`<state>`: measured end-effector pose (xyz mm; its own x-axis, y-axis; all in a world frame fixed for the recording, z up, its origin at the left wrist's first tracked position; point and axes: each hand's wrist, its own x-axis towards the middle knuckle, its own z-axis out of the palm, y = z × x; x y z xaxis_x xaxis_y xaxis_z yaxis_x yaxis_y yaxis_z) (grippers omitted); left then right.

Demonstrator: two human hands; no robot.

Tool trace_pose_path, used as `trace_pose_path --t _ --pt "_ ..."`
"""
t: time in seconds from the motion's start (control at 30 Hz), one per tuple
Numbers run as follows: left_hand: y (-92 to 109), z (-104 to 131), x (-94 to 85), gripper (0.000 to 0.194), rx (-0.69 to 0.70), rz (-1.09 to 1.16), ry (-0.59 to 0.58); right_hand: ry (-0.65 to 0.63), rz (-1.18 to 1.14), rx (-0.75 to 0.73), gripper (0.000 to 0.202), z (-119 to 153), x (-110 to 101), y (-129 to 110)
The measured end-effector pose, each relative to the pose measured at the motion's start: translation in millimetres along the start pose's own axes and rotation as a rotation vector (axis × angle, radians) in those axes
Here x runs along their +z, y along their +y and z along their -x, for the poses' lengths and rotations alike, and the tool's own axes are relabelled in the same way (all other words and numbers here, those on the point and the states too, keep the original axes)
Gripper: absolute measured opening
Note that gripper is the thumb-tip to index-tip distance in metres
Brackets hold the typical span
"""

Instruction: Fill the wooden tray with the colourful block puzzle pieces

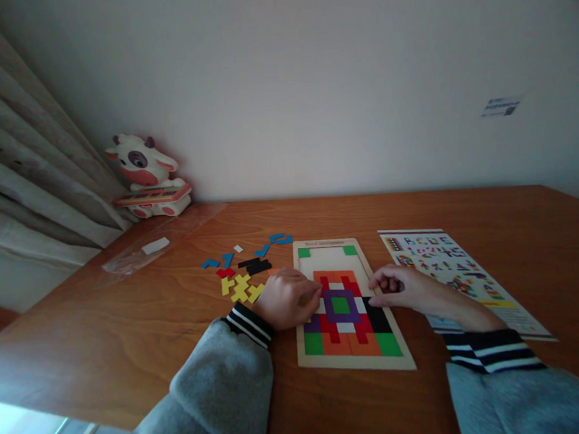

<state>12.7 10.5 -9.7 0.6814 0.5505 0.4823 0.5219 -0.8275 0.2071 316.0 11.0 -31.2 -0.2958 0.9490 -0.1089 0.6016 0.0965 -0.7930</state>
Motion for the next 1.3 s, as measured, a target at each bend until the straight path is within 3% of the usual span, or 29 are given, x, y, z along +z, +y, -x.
trace_pose_path --t 0.17,0.27,0.37,0.47,0.67,0.9,1.1,1.3 --pt "-23 5 -6.2 0.022 -0.137 -0.167 0.047 0.037 -0.033 -0.026 0.038 0 -3 -4" --pt "-45 13 -21.0 0.019 -0.363 -0.362 -0.049 0.111 0.001 -0.04 0.039 0 -3 -9" --pt "-61 22 -36.9 0.019 -0.521 -0.396 -0.175 0.194 0.038 -0.066 0.038 0 -2 -13" --pt "-69 28 -47.8 0.024 -0.504 -0.298 -0.266 0.296 0.028 -0.098 0.037 -2 -1 -16" --pt "-69 32 -59.5 0.031 -0.487 -0.241 -0.339 0.49 0.014 -0.066 0.041 -4 -1 -19" --pt "-69 33 -62.5 0.035 -0.455 -0.258 -0.423 0.734 0.081 -0.179 0.037 -5 4 -25" --pt "-67 30 -56.1 0.047 -0.497 -0.306 -0.401 0.797 0.138 -0.271 0.031 -4 6 -27" --pt "-67 31 -52.4 0.04 -0.43 -0.325 -0.349 0.783 0.168 -0.281 0.03 -2 6 -31"
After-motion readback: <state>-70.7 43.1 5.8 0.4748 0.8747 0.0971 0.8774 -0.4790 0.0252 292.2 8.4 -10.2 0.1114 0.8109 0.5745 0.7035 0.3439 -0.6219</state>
